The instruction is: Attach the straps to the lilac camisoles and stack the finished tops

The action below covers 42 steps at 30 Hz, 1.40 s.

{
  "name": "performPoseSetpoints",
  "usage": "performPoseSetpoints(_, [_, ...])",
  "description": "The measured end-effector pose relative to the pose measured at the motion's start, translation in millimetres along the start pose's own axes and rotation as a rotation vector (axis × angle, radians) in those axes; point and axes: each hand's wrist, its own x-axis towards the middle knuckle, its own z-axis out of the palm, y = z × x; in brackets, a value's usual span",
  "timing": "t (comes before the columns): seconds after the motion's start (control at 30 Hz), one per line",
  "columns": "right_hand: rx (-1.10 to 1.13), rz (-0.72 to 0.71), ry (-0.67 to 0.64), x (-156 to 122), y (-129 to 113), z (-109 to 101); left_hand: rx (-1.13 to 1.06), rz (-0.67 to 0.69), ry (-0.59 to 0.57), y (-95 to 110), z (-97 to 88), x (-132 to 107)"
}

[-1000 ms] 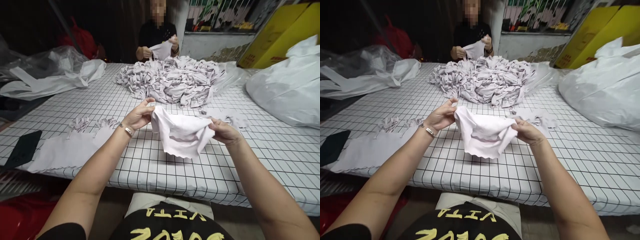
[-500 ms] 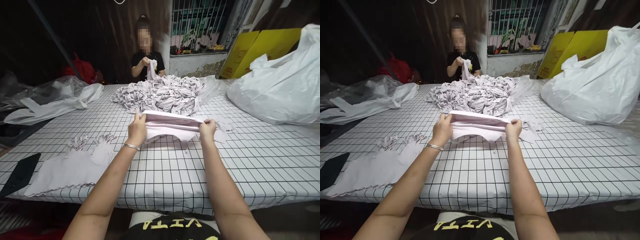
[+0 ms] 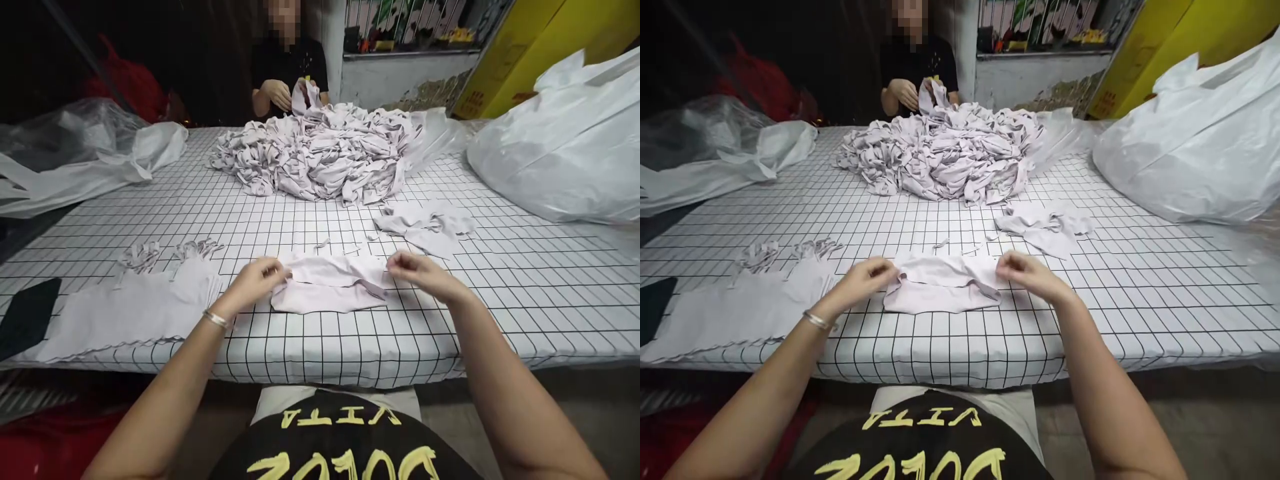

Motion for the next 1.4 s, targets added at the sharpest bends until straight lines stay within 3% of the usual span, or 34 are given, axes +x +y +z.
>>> performPoseSetpoints(0.07, [-0.021, -0.058, 0.083, 21.4, -5.2, -5.3, -0.01, -0.026, 0.135, -7.6, 3.0, 20.4])
performPoseSetpoints(0.1, [-0.057, -0.062, 0.069, 35.7, -8.3, -4.2, 0.016, -0.044, 0.133, -9.3, 5.5, 33.3])
performPoseSetpoints(0.2, [-0.183, -0.004, -0.144, 77.1, -14.3, 6.5, 0.123, -0.093, -0.065, -10.2, 12.6, 68.4])
performPoseSetpoints(0.3, [-0.299, 0.067, -0.317, 95.8, -13.3, 11.9, 0.19, -0.107, -0.212, -11.6, 13.2, 84.7])
performPoseSetpoints(0.37, [-0.272, 0.073, -0.37, 94.1, -11.7, 8.5, 0.145, -0.025, -0.242, -12.7, 9.8, 86.6])
performPoseSetpoints(0.47, [0.006, 0.012, -0.347, 82.2, -13.4, -2.4, -0.13, 0.139, -0.287, -9.4, 3.0, 84.7])
performPoseSetpoints(0.57, [0.298, -0.04, -0.266, 73.1, -18.8, -15.2, -0.436, 0.143, -0.399, 0.8, -2.7, 82.8])
performPoseSetpoints(0.63, [0.34, -0.039, -0.229, 70.2, -21.5, -24.8, -0.518, 0.114, -0.47, 7.1, -7.1, 82.2])
performPoseSetpoints(0.73, [0.256, -0.032, -0.249, 65.7, -21.2, -40.9, -0.471, 0.095, -0.564, 8.4, -18.7, 81.6])
performPoseSetpoints(0.9, [0.005, 0.017, -0.336, 53.6, -12.6, -65.3, -0.15, 0.094, -0.64, 1.9, -44.5, 77.1])
performPoseSetpoints(1.0, [-0.191, 0.051, -0.307, 52.4, -10.4, -73.6, -0.087, 0.154, -0.482, 10.4, -40.0, 75.0])
performPoseSetpoints(1.07, [-0.384, 0.041, -0.142, 55.2, -12.5, -74.9, -0.097, 0.168, -0.393, 18.7, -26.6, 76.3])
performPoseSetpoints(1.13, [-0.565, 0.012, 0.066, 58.3, -17.4, -71.4, -0.041, 0.122, -0.469, 24.8, -12.3, 78.0])
performPoseSetpoints(1.2, [-0.616, -0.067, 0.151, 59.2, -24.3, -61.2, 0.03, 0.075, -0.601, 27.1, -3.1, 76.7])
performPoseSetpoints(1.3, [-0.45, -0.249, 0.028, 55.3, -36.5, -30.1, 0.065, 0.166, -0.644, 25.6, 1.1, 65.4])
performPoseSetpoints(1.4, [-0.308, -0.349, -0.144, 52.8, -51.5, 16.1, 0.152, 0.301, -0.535, 23.0, 2.4, 51.8])
